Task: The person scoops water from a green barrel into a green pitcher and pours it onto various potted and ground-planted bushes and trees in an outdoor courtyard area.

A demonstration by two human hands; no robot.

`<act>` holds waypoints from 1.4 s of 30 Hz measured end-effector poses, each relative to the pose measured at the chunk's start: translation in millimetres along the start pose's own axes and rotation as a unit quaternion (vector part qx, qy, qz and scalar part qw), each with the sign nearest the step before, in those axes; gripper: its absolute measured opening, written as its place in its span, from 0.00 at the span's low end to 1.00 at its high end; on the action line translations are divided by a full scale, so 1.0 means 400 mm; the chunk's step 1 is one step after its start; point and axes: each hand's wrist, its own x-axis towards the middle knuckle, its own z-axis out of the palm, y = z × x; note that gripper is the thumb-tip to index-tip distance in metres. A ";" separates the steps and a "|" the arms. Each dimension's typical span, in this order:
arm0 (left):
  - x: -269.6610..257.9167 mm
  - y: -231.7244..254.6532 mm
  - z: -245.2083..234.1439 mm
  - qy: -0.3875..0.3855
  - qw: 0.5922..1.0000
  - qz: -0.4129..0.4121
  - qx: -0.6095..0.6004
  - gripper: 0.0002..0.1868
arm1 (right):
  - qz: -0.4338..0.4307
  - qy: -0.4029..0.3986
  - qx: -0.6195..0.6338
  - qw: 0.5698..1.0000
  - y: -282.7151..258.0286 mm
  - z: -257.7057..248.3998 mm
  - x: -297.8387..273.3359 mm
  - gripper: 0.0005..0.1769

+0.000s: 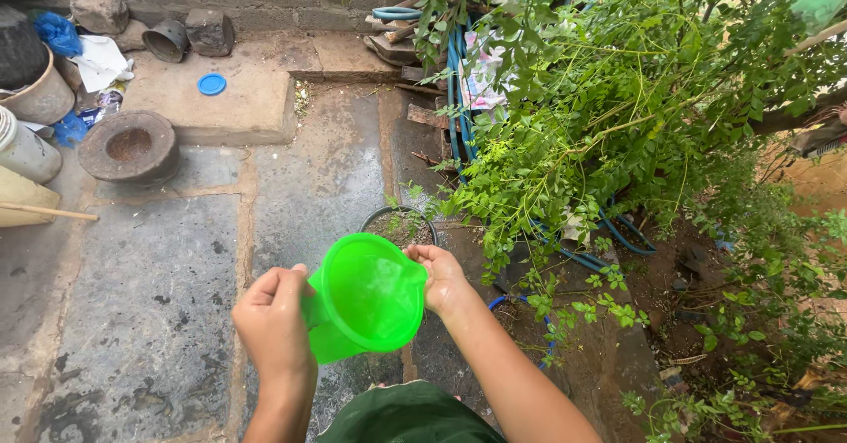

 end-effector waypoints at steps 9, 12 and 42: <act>0.029 -0.017 -0.048 0.070 0.996 0.009 -0.045 0.13 | -0.007 -0.002 0.045 0.999 -0.019 0.034 -0.060 0.23; 0.032 -0.024 -0.067 0.076 0.996 0.011 -0.051 0.13 | -0.019 0.028 0.029 0.999 -0.028 0.026 -0.056 0.28; -0.001 -0.008 0.045 -0.025 0.998 -0.046 0.036 0.15 | -0.063 0.014 0.073 0.995 -0.072 -0.081 -0.037 0.16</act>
